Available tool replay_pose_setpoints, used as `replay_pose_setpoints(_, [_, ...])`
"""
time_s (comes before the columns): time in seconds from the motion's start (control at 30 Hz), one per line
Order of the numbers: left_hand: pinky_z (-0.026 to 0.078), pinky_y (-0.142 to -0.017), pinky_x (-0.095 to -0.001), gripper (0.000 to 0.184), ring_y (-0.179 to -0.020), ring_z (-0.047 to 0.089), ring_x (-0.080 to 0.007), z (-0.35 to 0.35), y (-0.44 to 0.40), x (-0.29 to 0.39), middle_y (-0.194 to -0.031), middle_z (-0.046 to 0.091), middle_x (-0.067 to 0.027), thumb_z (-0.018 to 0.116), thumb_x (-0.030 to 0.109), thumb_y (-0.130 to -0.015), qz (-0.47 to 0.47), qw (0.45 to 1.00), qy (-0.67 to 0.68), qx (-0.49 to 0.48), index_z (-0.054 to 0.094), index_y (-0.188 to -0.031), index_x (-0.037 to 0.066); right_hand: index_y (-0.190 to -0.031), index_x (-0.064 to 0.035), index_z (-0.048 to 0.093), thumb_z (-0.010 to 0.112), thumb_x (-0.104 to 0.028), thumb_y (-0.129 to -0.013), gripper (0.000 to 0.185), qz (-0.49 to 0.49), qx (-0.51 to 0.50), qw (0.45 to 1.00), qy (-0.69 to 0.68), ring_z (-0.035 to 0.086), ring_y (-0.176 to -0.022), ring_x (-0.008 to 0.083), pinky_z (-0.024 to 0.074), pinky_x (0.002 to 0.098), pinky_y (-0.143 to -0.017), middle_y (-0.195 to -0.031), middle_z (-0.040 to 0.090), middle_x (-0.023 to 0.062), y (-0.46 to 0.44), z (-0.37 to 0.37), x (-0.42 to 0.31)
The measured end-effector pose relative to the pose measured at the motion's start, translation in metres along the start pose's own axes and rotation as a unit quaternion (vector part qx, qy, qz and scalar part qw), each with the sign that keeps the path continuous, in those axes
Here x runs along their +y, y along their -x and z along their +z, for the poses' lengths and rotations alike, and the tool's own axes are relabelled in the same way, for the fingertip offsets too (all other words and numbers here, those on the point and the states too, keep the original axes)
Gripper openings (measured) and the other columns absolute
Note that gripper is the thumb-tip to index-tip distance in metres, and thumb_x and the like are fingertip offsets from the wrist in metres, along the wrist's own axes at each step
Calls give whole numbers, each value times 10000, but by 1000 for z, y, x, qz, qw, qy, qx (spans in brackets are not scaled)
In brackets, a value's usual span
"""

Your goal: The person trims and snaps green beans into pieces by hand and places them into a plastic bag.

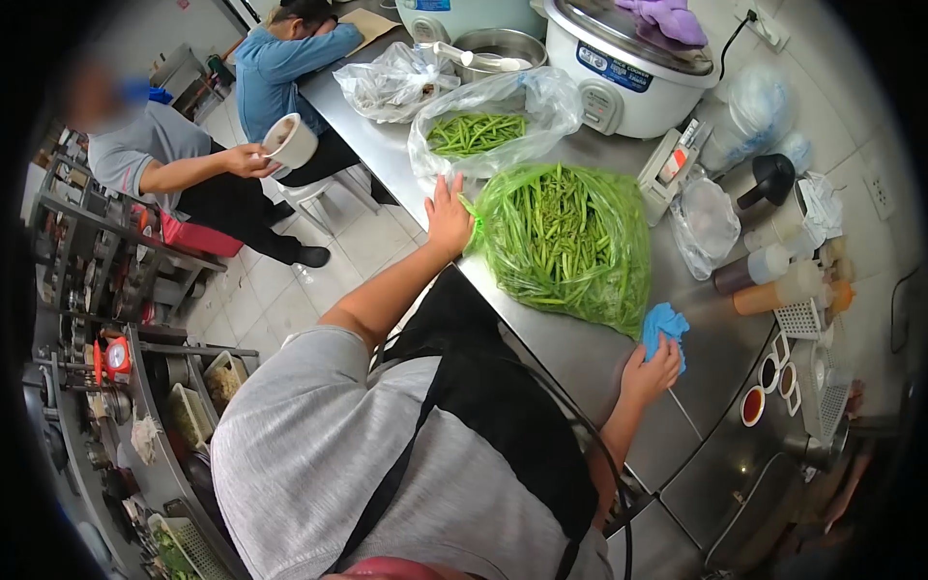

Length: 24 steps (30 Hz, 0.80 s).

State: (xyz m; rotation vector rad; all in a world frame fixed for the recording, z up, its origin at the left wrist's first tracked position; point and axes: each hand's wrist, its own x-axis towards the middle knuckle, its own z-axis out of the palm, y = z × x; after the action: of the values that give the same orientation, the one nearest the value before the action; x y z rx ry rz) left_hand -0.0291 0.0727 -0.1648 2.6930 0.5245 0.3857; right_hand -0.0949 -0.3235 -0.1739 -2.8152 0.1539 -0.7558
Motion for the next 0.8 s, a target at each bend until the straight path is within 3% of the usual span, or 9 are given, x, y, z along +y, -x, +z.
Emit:
replay_pose_setpoints(0.33, [200, -991, -487, 695, -1235, 184, -388, -3, 4, -4, -1316, 156, -267, 573, 185, -725, 4, 997, 67, 41, 200, -1301, 73, -1072, -126, 547, 562, -217, -696, 387, -9, 10, 1000, -11, 418, -1081, 283, 287, 433, -908, -1144, 477, 85, 10, -6, -2])
replay_pose_setpoints(0.43, [217, -993, -438, 643, -1211, 200, -381, 9, -4, -28, -1296, 174, -258, 557, 202, -744, 3, 966, 211, 147, 237, -1274, 29, -1082, -129, 540, 559, -225, -699, 396, -12, 6, 1000, 6, 418, -1082, 283, 288, 432, -905, -1151, 472, 86, 10, -8, -5])
replay_pose_setpoints(0.53, [221, -988, -407, 599, -1186, 221, -353, 1, -17, -62, -1264, 202, -245, 547, 226, -767, -67, 925, 307, 215, 269, -1244, -5, -1121, -145, 516, 558, -243, -721, 414, 9, -11, 1000, 18, 402, -1104, 288, 282, 437, -920, -1167, 466, 89, 8, -11, -10])
replay_pose_setpoints(0.6, [219, -988, -391, 621, -1180, 208, -370, -23, -31, -89, -1284, 140, -268, 546, 279, -790, -158, 897, 358, 206, 246, -1243, -23, -1112, -138, 523, 559, -260, -718, 415, 14, 20, 1000, 0, 409, -1091, 295, 284, 439, -912, -1160, 468, 89, 3, -8, -14])
replay_pose_setpoints(0.67, [237, -969, -384, 627, -1149, 247, -354, -45, -48, -115, -1241, 206, -261, 525, 346, -803, -229, 865, 394, 211, 270, -1240, -24, -1120, -137, 519, 561, -281, -720, 427, 30, 10, 999, 13, 410, -1087, 299, 285, 441, -909, -1158, 468, 95, 11, -8, -14])
replay_pose_setpoints(0.73, [377, -868, -362, 653, -1095, 340, -335, -49, -78, -155, -1226, 238, -252, 492, 432, -803, -296, 850, 419, 119, 296, -1244, -9, -1144, -143, 506, 564, -305, -727, 451, 55, -24, 997, 53, 405, -1093, 301, 284, 444, -913, -1162, 464, 105, 10, -10, -14])
replay_pose_setpoints(0.77, [485, -686, -344, 678, -1025, 429, -316, -75, -81, -143, -1247, 245, -237, 479, 485, -789, -328, 827, 451, 73, 317, -1245, 9, -1173, -146, 477, 560, -307, -736, 473, 68, -33, 995, 67, 401, -1099, 299, 289, 444, -911, -1170, 457, 109, 11, -10, -13])
replay_pose_setpoints(0.8, [514, -537, -342, 712, -973, 483, -296, -78, -92, -152, -1278, 233, -204, 488, 506, -773, -325, 829, 453, 40, 291, -1268, 33, -1201, -149, 448, 556, -308, -745, 496, 82, -43, 992, 81, 396, -1105, 296, 293, 444, -908, -1177, 450, 113, 15, -9, -10])
